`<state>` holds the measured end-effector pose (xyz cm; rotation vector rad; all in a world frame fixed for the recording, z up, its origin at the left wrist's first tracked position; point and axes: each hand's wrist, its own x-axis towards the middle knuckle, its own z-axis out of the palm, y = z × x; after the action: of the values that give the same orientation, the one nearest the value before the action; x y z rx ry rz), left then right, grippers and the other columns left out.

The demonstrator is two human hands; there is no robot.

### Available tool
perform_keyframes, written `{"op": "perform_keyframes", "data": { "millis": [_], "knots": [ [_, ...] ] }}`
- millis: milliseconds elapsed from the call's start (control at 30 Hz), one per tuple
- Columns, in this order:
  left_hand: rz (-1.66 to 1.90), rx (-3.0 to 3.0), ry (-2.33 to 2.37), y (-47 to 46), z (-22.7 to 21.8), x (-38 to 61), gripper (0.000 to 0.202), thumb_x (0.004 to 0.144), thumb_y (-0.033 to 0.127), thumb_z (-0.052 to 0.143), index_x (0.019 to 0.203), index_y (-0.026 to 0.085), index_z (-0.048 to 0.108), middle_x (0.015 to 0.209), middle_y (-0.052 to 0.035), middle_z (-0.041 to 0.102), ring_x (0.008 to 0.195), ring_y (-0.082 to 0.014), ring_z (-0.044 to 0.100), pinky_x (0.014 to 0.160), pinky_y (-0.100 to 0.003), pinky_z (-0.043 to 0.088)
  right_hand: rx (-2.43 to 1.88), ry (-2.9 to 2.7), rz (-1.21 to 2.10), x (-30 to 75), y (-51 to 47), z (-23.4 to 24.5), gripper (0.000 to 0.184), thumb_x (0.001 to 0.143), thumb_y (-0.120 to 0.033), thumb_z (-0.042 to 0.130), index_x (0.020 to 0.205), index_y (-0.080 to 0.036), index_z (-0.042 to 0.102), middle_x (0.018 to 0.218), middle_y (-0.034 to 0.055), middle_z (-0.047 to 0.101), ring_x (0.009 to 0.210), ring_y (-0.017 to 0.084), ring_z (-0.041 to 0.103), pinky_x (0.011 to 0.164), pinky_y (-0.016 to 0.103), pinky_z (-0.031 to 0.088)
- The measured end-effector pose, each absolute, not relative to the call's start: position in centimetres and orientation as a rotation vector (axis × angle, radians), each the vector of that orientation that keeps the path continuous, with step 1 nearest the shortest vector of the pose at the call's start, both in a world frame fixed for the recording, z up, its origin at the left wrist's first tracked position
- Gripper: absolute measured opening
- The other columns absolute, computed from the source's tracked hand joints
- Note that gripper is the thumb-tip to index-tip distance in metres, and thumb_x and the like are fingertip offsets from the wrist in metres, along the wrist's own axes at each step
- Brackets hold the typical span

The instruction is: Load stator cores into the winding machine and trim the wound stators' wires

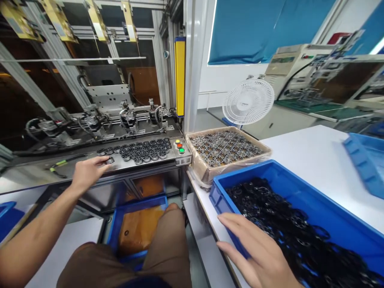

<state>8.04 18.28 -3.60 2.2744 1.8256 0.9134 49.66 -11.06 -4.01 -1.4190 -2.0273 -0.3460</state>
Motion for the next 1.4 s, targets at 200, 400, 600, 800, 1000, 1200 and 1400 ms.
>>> {"op": "perform_keyframes", "data": {
  "millis": [200, 400, 600, 800, 1000, 1200, 1400],
  "knots": [
    [0.752, 2.433, 1.824, 22.9, -4.8, 7.8, 0.028, 0.078, 0.032, 0.059, 0.095, 0.014, 0.073, 0.108, -0.0154, 0.075, 0.103, -0.0356, 0.069, 0.096, -0.045, 0.048, -1.453, -1.999, -0.349, 51.1, -9.7, -4.0, 0.026, 0.087, -0.028, 0.063, 0.113, -0.024, 0.065, 0.104, 0.0067, 0.073, 0.093, 0.024, 0.071, 0.088, 0.034, 0.059],
    [0.727, 2.599, 1.625, 22.9, -4.3, 7.7, 0.030, 0.079, 0.045, 0.052, 0.090, 0.023, 0.069, 0.099, -0.0023, 0.078, 0.118, -0.0353, 0.061, 0.098, -0.049, 0.049, -2.137, -1.901, -0.100, 56.3, -7.9, -6.1, 0.029, 0.094, -0.026, 0.047, 0.108, -0.011, 0.068, 0.110, 0.0166, 0.069, 0.102, 0.027, 0.067, 0.095, 0.044, 0.053],
    [0.996, 2.883, 1.200, 23.1, 0.9, 18.1, 0.046, 0.086, 0.054, 0.041, 0.116, 0.025, 0.061, 0.128, -0.0037, 0.065, 0.137, -0.0364, 0.041, 0.116, -0.052, 0.031, -2.381, -1.998, 0.284, 56.7, -7.8, -8.7, 0.041, 0.086, -0.014, 0.055, 0.127, -0.016, 0.061, 0.118, 0.0152, 0.067, 0.104, 0.022, 0.068, 0.089, 0.028, 0.053],
    [0.611, 3.096, 0.595, 23.5, 4.8, 39.7, 0.054, 0.096, 0.040, 0.037, 0.131, 0.002, 0.052, 0.136, -0.0088, 0.057, 0.135, -0.0293, 0.043, 0.117, -0.038, 0.027, -2.517, -2.081, 0.350, 56.7, -7.8, -9.1, 0.029, 0.085, -0.003, 0.047, 0.100, -0.011, 0.070, 0.097, 0.0175, 0.070, 0.085, 0.025, 0.072, 0.075, 0.032, 0.055],
    [0.381, 3.091, 0.446, 24.3, 1.1, 56.6, 0.035, 0.091, 0.033, 0.060, 0.122, 0.016, 0.058, 0.125, -0.0104, 0.060, 0.109, -0.0245, 0.061, 0.091, -0.048, 0.053, -2.573, -2.140, 0.400, 57.7, -8.1, -8.4, 0.027, 0.078, -0.001, 0.053, 0.093, -0.011, 0.073, 0.100, 0.0180, 0.071, 0.083, 0.024, 0.073, 0.073, 0.030, 0.057],
    [0.316, 3.043, 0.456, 23.9, -2.7, 64.9, 0.038, 0.091, 0.033, 0.059, 0.126, 0.017, 0.055, 0.129, -0.0108, 0.057, 0.110, -0.0251, 0.060, 0.091, -0.048, 0.053, -2.593, -2.184, 0.532, 57.6, -8.1, -7.1, 0.024, 0.077, -0.004, 0.057, 0.091, -0.011, 0.075, 0.094, 0.0183, 0.074, 0.085, 0.026, 0.073, 0.073, 0.031, 0.058],
    [0.256, 2.967, 0.509, 24.3, -3.7, 66.9, 0.034, 0.092, 0.033, 0.058, 0.122, 0.017, 0.058, 0.125, -0.0100, 0.060, 0.106, -0.0233, 0.062, 0.089, -0.045, 0.054, -2.542, -2.213, 0.648, 57.2, -8.3, -6.1, 0.021, 0.077, -0.007, 0.058, 0.088, -0.012, 0.076, 0.085, 0.0150, 0.076, 0.083, 0.026, 0.074, 0.070, 0.031, 0.058]
  ]
}}
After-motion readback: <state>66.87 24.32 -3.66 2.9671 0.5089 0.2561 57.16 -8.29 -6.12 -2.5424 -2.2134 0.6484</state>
